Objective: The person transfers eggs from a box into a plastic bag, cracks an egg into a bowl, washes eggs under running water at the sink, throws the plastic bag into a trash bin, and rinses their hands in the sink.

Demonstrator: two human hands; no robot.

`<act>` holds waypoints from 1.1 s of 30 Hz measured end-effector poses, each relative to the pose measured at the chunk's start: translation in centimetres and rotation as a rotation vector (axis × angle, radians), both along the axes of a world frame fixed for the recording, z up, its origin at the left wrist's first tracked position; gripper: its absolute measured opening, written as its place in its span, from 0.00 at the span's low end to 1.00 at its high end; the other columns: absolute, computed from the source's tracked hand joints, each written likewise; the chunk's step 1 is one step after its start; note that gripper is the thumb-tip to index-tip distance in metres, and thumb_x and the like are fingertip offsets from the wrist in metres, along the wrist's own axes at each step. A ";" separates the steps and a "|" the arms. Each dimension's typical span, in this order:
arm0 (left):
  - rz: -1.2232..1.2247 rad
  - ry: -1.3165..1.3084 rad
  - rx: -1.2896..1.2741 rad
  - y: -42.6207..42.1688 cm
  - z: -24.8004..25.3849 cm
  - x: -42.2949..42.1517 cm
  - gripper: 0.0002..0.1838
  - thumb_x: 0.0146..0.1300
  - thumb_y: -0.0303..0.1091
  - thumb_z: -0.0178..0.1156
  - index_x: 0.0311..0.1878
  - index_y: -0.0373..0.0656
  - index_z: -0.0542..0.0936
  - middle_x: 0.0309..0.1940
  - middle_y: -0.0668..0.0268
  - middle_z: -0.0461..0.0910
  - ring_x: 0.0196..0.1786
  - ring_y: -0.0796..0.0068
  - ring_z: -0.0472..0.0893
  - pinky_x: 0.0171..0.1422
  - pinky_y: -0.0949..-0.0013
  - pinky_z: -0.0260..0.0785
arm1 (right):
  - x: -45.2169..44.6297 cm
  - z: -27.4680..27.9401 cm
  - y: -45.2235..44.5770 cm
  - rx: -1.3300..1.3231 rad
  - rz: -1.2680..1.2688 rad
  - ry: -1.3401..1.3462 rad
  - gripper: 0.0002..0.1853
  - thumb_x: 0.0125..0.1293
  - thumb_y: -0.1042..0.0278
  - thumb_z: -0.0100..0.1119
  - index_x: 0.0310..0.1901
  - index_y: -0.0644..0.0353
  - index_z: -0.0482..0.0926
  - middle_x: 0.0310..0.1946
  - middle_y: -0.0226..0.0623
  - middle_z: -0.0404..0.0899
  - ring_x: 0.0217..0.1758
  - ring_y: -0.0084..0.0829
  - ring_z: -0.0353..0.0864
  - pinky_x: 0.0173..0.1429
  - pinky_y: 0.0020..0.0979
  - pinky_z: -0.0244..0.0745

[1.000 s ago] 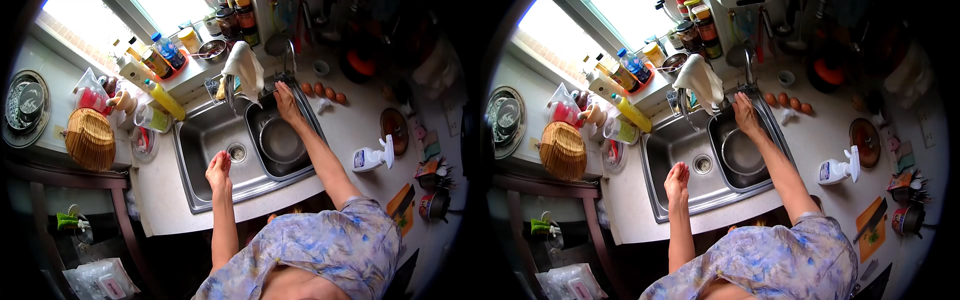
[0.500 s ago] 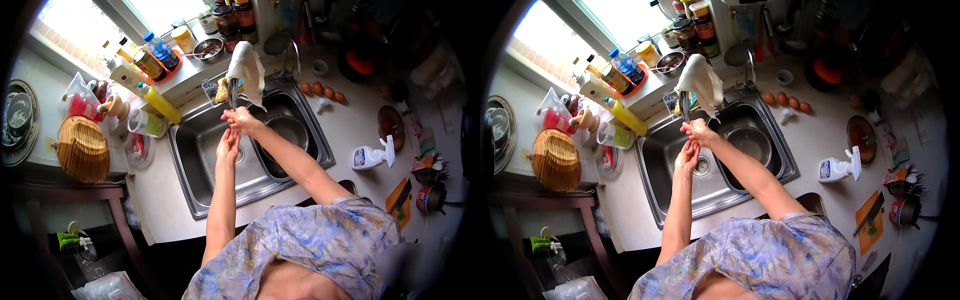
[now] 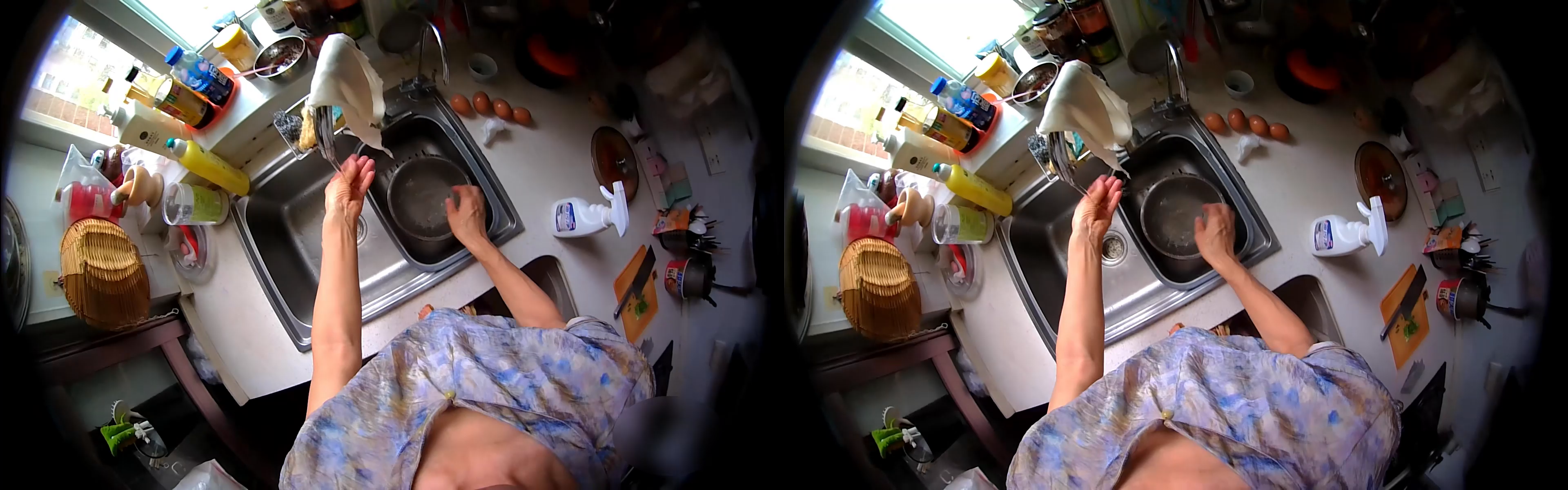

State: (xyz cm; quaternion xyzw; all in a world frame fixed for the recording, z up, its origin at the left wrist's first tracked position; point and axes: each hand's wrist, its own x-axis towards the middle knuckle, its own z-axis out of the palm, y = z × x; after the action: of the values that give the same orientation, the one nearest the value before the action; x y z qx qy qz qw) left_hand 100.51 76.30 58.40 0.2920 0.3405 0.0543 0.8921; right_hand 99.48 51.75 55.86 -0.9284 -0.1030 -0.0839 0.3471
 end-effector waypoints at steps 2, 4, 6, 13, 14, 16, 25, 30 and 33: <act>-0.042 0.002 0.017 0.2 0.4 -1.4 0.18 0.59 0.30 0.57 0.50 0.33 0.70 0.47 0.52 0.75 0.48 0.58 0.78 0.48 0.63 0.75 | -0.2 -1.8 -1.4 -0.068 -0.086 -0.076 0.17 0.51 0.72 0.58 0.44 0.66 0.71 0.38 0.50 0.72 0.45 0.47 0.72 0.49 0.40 0.68; -0.073 0.021 0.103 0.5 0.3 -2.7 0.17 0.63 0.30 0.51 0.54 0.34 0.68 0.49 0.53 0.74 0.49 0.59 0.77 0.49 0.64 0.73 | 0.0 -3.8 -2.2 -0.105 -0.254 -0.013 0.19 0.53 0.69 0.59 0.43 0.71 0.70 0.38 0.51 0.73 0.39 0.46 0.75 0.42 0.37 0.74; -0.068 0.059 0.120 1.2 -1.0 -4.5 0.17 0.63 0.30 0.49 0.55 0.35 0.67 0.50 0.55 0.74 0.50 0.59 0.77 0.51 0.63 0.71 | 0.3 -2.6 -1.9 0.103 -0.337 0.334 0.19 0.53 0.67 0.60 0.43 0.72 0.70 0.37 0.51 0.73 0.36 0.42 0.76 0.34 0.35 0.75; 0.032 0.229 0.053 2.0 -3.8 -12.5 0.17 0.61 0.31 0.49 0.55 0.42 0.69 0.50 0.60 0.75 0.50 0.62 0.77 0.56 0.62 0.64 | 2.1 -4.7 -2.2 0.396 -0.351 0.901 0.16 0.53 0.70 0.56 0.37 0.78 0.72 0.30 0.48 0.76 0.21 0.34 0.76 0.13 0.28 0.69; 0.047 0.252 0.049 2.0 -4.0 -13.6 0.17 0.61 0.31 0.49 0.54 0.42 0.69 0.49 0.60 0.76 0.49 0.62 0.77 0.55 0.62 0.64 | 2.1 -4.3 -1.9 0.441 -0.331 0.923 0.13 0.52 0.72 0.55 0.33 0.78 0.73 0.27 0.47 0.76 0.20 0.33 0.75 0.12 0.28 0.68; 0.066 0.277 0.040 1.9 -4.4 -15.5 0.16 0.61 0.31 0.49 0.53 0.43 0.70 0.49 0.61 0.76 0.50 0.62 0.76 0.56 0.61 0.63 | 2.6 -3.4 -1.6 0.499 -0.327 0.906 0.11 0.51 0.74 0.54 0.32 0.77 0.73 0.26 0.46 0.75 0.19 0.33 0.74 0.12 0.28 0.67; 0.100 0.211 -0.035 2.3 -4.6 -19.8 0.17 0.60 0.32 0.52 0.53 0.43 0.70 0.51 0.61 0.75 0.54 0.60 0.74 0.60 0.60 0.59 | 3.3 -0.4 -0.5 0.522 -0.298 0.838 0.08 0.49 0.80 0.52 0.31 0.75 0.70 0.22 0.42 0.71 0.16 0.31 0.71 0.10 0.26 0.63; 0.118 0.159 -0.039 2.3 -4.6 -20.6 0.16 0.59 0.33 0.50 0.51 0.44 0.71 0.50 0.63 0.76 0.51 0.64 0.76 0.56 0.63 0.60 | 3.1 2.7 -0.5 0.339 -0.292 0.766 0.11 0.50 0.79 0.52 0.34 0.78 0.71 0.26 0.45 0.74 0.21 0.32 0.75 0.13 0.26 0.70; 0.116 0.137 -0.054 1.9 -5.0 -20.8 0.16 0.59 0.33 0.50 0.51 0.44 0.71 0.50 0.63 0.76 0.49 0.65 0.77 0.55 0.63 0.61 | 1.7 6.8 -0.1 0.244 -0.247 0.669 0.13 0.51 0.77 0.52 0.37 0.80 0.71 0.27 0.48 0.75 0.22 0.34 0.77 0.14 0.28 0.72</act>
State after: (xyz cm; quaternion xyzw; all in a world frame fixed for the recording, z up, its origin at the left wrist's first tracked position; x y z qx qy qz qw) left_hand 79.69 78.22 53.44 0.2507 0.4185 0.0765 0.8696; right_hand 101.21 51.69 62.67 -0.8616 0.1396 0.1713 0.4570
